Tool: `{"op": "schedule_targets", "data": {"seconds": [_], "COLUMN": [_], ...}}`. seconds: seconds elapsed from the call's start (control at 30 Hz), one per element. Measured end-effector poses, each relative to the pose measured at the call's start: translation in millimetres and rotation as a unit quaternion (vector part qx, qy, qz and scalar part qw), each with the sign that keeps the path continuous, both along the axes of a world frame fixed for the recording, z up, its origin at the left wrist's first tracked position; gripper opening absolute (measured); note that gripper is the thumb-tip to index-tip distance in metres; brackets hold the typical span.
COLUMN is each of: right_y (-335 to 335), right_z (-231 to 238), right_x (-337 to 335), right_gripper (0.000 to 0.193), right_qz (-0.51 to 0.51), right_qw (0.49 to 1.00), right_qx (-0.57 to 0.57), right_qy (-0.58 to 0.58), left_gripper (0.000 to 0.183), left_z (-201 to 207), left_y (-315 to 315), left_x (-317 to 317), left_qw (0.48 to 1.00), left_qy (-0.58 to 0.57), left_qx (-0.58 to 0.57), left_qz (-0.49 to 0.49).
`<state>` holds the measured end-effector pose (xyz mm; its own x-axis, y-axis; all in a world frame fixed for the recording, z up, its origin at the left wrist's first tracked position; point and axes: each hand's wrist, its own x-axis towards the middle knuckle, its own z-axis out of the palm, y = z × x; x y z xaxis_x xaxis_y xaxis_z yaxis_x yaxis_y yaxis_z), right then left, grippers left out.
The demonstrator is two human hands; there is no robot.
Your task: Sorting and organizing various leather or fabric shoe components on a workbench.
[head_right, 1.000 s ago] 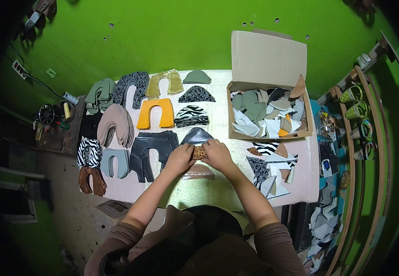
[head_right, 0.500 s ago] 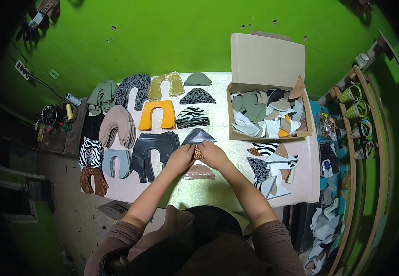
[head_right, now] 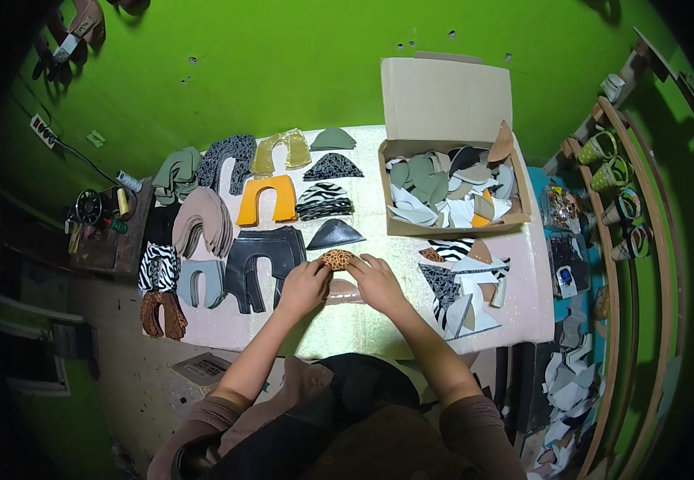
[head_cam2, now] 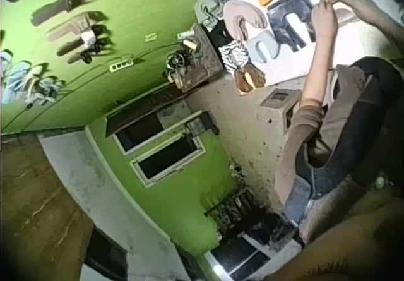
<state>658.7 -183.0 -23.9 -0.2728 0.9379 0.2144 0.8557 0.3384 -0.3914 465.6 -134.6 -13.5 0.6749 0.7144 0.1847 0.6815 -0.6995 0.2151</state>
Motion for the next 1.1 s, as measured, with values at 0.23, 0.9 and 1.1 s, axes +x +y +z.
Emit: {"op": "schedule_targets", "data": {"seconds": [0.23,0.9,1.1], "right_y": [-20,-12,1], "right_z": [2,-3,1], "right_x": [28,148,157], "right_gripper": [0.031,0.020,0.018], "right_qz": [-0.070,-0.075,-0.043], "right_qw": [0.997,0.980,0.976], "right_qx": [0.018,-0.011,-0.073], "right_qy": [0.028,-0.186,-0.203], "left_gripper": [0.023,0.022,0.024], "left_z": [13,11,14], "left_y": [-13,-47,-62], "left_x": [32,136,162], "left_qw": [0.997,0.953,0.946], "left_qy": [-0.061,-0.162,-0.168], "left_qx": [-0.038,-0.246,-0.258], "left_qz": [-0.019,0.070,0.105]}}
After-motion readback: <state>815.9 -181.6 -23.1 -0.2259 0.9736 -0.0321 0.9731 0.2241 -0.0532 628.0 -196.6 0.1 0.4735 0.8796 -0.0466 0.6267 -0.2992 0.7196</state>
